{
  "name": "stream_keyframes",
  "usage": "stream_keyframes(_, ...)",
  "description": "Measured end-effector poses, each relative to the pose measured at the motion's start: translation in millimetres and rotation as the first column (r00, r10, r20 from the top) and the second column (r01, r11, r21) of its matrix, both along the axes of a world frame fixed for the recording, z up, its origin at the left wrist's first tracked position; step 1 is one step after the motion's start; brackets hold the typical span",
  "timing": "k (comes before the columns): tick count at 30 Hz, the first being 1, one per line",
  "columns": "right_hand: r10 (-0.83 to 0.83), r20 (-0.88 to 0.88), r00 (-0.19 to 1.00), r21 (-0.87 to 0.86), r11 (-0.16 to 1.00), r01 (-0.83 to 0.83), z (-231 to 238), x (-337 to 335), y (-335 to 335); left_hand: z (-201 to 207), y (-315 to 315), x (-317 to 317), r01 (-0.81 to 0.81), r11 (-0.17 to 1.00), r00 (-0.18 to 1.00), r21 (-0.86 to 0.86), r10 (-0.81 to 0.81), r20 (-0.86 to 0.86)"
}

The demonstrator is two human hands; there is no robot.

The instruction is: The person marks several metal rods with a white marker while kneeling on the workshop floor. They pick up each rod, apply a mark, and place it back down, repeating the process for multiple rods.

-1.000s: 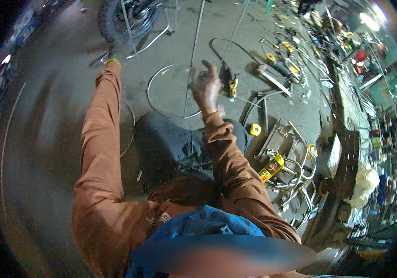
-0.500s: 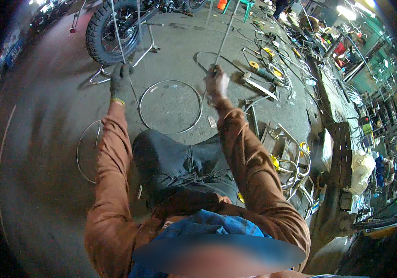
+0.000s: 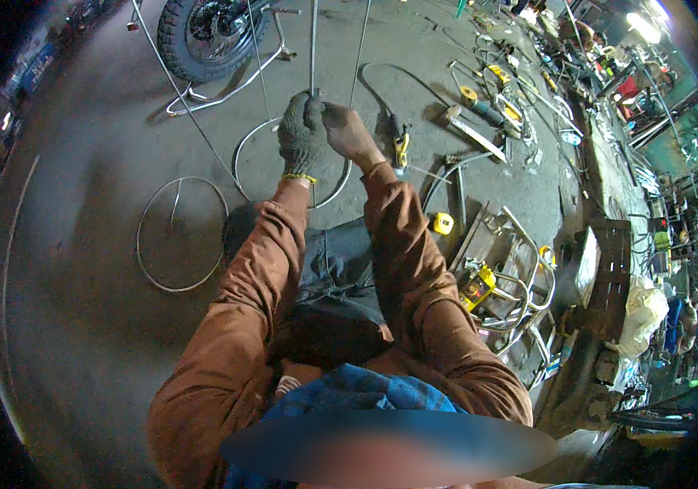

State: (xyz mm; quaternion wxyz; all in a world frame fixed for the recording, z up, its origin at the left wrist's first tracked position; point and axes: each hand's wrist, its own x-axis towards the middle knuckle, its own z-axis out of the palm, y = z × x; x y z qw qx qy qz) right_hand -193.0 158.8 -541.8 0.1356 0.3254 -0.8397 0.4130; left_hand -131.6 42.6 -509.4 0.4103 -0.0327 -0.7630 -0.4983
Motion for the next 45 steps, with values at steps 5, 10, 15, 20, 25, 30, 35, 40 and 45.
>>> stream_keyframes(5,-0.065,0.194,0.979,-0.316,0.941,0.125,-17.4,51.0,-24.2,-2.3,-17.7,5.8,-0.034,0.987,0.996,-0.157,0.046,0.078)
stream_keyframes(10,-0.12,0.226,0.967,-0.222,0.96,0.171,-33.4,64.0,-34.4,33.4,-48.2,25.1,-0.124,0.992,0.988,0.005,0.124,-0.094)
stream_keyframes(15,-0.15,0.257,0.955,-0.303,0.926,0.227,-45.4,70.0,-41.2,155.6,-143.9,22.9,-0.617,0.738,0.769,-0.274,0.491,-0.41)
stream_keyframes(20,-0.164,0.205,0.965,-0.254,0.943,0.214,-37.7,66.3,-39.0,238.7,-216.3,-13.6,-0.576,0.449,0.805,-0.683,0.456,-0.379)
stream_keyframes(25,-0.082,0.199,0.977,-0.096,0.99,0.103,-24.3,46.9,-29.1,258.6,-254.0,-43.6,-0.564,0.249,0.791,-0.788,0.438,-0.427)
stream_keyframes(30,-0.039,0.138,0.99,-0.012,0.999,0.041,-27.9,43.7,-27.8,258.3,-245.2,-35.3,-0.544,0.331,0.82,-0.771,0.407,-0.403)
stream_keyframes(35,-0.043,0.086,0.995,-0.139,0.989,0.055,-37.7,45.9,-32.0,252.8,-200.2,-12.9,-0.589,0.446,0.807,-0.674,0.367,-0.463)
stream_keyframes(40,-0.015,-0.061,0.998,0.019,1.0,0.016,-37.0,39.5,-28.9,249.2,-163.5,12.2,-0.616,0.542,0.782,-0.571,0.34,-0.522)
stream_keyframes(45,-0.019,0.058,0.998,-0.211,0.977,0.031,-26.9,49.9,-20.3,241.9,-139.9,21.5,-0.595,0.625,0.786,-0.505,0.323,-0.527)
